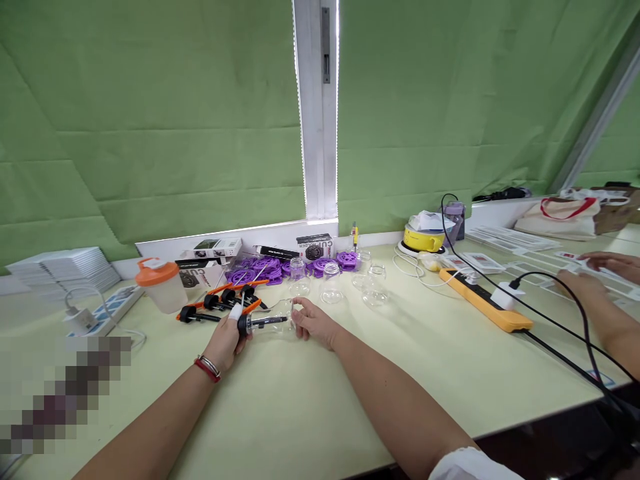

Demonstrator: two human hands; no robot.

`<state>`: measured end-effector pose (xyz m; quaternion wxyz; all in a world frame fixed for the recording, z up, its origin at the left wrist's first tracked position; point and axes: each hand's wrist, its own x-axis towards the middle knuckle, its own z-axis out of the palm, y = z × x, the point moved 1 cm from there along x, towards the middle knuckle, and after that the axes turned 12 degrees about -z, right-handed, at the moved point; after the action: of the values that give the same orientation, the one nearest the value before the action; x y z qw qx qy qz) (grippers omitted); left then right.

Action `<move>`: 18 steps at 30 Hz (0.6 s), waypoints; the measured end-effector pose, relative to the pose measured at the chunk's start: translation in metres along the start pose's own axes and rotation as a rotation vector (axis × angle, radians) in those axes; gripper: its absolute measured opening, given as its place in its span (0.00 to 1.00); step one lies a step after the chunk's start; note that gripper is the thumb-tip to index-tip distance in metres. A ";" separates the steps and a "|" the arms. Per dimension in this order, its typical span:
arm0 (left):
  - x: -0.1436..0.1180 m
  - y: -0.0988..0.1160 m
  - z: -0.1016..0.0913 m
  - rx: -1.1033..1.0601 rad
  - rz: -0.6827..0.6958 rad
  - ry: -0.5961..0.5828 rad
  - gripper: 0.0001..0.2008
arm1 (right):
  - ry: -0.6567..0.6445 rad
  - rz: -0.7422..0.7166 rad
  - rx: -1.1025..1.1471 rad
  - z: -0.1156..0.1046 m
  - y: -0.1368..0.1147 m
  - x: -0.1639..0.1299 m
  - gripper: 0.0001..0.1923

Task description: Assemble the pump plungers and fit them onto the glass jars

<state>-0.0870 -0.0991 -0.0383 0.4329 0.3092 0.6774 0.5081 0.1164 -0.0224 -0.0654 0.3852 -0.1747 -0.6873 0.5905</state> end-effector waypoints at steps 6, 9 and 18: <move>0.000 0.000 0.001 0.002 0.007 -0.005 0.23 | 0.028 0.044 0.000 0.001 0.000 0.001 0.33; -0.001 0.000 0.001 0.006 0.015 -0.010 0.23 | 0.032 0.056 0.008 0.002 -0.002 0.000 0.32; -0.001 -0.001 0.002 0.054 0.006 0.009 0.24 | 0.042 0.078 0.025 0.002 -0.002 0.001 0.31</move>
<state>-0.0853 -0.0991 -0.0389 0.4196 0.3206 0.6918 0.4925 0.1153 -0.0238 -0.0630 0.3786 -0.2089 -0.6642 0.6098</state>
